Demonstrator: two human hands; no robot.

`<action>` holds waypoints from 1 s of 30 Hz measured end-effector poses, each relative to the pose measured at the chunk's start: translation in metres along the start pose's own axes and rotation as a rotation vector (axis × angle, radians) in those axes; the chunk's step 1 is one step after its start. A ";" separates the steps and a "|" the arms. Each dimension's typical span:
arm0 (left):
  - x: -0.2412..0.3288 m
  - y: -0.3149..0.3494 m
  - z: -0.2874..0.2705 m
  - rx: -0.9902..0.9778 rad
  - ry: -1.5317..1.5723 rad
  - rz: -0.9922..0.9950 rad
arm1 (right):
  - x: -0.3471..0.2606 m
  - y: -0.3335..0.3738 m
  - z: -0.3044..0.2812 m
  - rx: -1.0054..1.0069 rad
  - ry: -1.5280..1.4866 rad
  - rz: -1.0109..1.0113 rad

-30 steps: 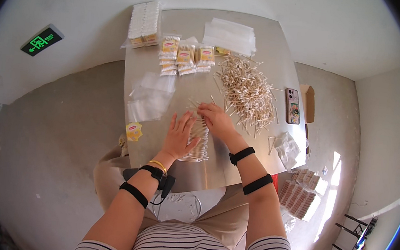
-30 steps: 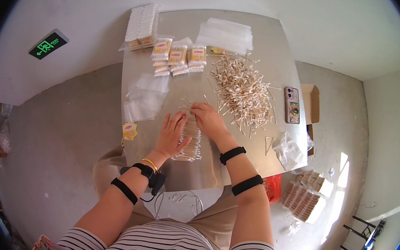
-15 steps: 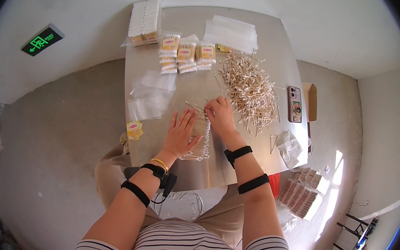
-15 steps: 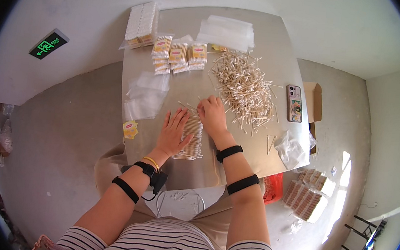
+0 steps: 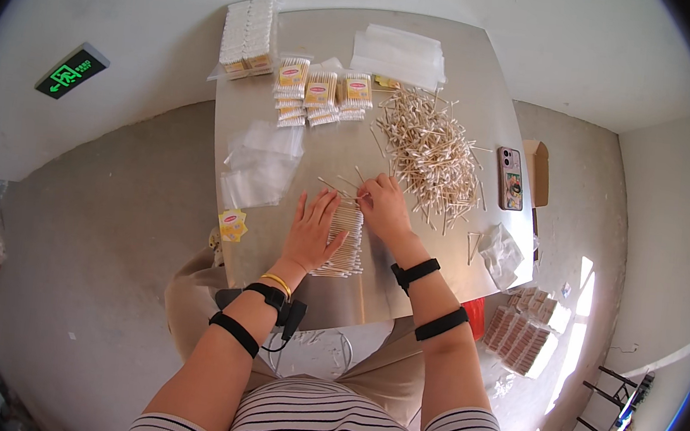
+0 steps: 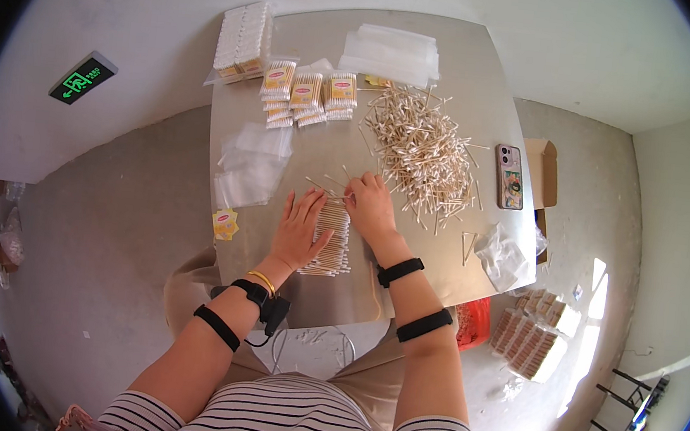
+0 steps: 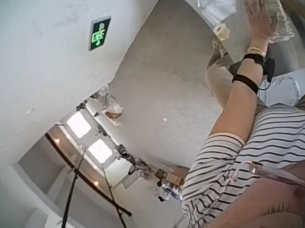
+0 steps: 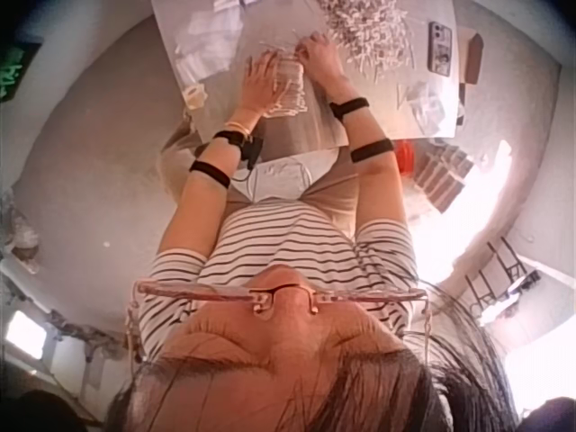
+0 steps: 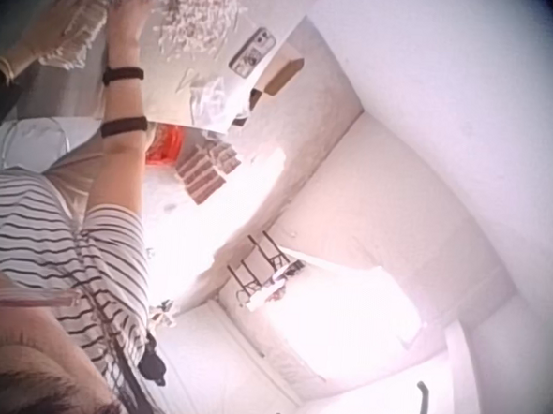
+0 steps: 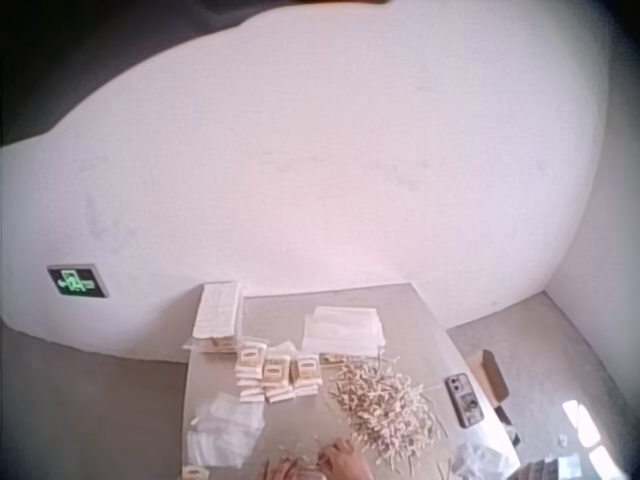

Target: Sorting and aligning cotton swabs on a metal table for packaging.

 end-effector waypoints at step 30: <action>0.000 -0.001 -0.003 0.002 0.038 0.009 | 0.001 -0.009 -0.002 -0.059 -0.014 -0.039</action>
Point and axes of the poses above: each hand's wrist, its own y-axis away from the middle knuckle, its own z-axis out of the palm, x = y × z, the point moved 4 cm from there along -y, towards the middle knuckle, and after that the axes turned 12 degrees about -x, right-handed, at the moved point
